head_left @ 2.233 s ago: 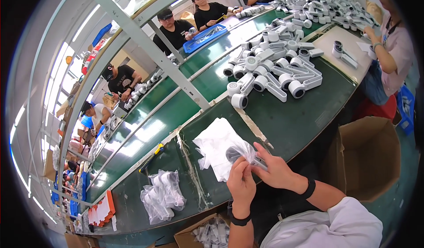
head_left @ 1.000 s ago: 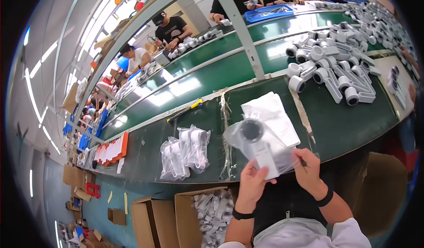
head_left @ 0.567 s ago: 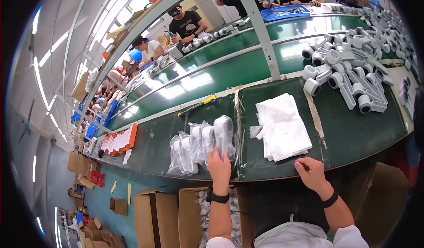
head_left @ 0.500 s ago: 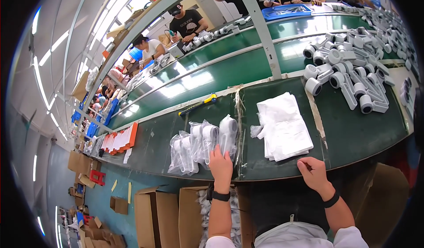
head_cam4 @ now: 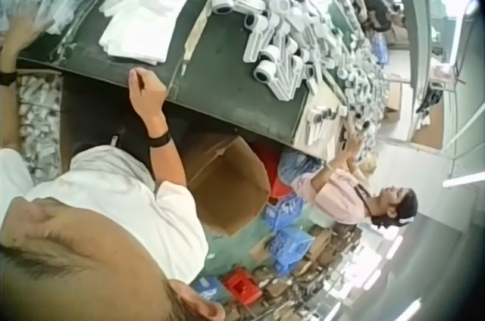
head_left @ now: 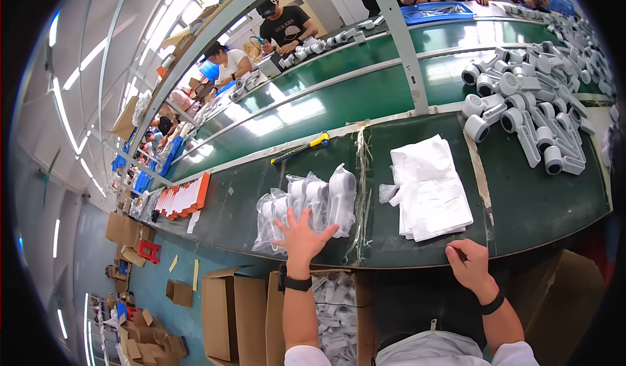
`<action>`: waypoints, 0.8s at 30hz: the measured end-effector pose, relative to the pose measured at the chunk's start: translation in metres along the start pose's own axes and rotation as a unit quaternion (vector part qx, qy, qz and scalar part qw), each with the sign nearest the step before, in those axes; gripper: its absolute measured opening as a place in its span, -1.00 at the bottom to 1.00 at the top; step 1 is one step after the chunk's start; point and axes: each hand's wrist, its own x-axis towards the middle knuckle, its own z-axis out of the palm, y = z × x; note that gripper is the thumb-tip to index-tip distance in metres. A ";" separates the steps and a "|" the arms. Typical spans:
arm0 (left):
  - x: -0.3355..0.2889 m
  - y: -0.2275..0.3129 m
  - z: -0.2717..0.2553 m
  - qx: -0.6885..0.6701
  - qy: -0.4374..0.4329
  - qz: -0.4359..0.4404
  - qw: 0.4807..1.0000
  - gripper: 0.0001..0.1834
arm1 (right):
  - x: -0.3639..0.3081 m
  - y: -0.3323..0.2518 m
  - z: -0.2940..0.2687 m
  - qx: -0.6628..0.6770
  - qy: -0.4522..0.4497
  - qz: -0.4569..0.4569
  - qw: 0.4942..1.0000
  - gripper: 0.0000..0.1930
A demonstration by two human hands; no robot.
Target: The person picks up a handheld fan, slides it into a plastic bag by hand, and places the bagged fan into a cardboard box. This process is repeated for several fans.
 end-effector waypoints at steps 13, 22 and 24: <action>0.026 -0.033 0.001 0.023 -0.045 -0.007 0.999 -0.45 | -0.002 0.001 0.000 0.003 -0.006 0.011 1.000 -0.96; 0.036 -0.064 0.004 -0.018 -0.081 0.013 0.996 -0.44 | -0.001 -0.001 0.002 -0.001 0.000 -0.004 1.000 -0.96; 0.035 -0.065 0.007 -0.016 -0.073 0.018 0.997 -0.42 | -0.001 -0.001 0.002 -0.004 0.001 -0.008 1.000 -0.96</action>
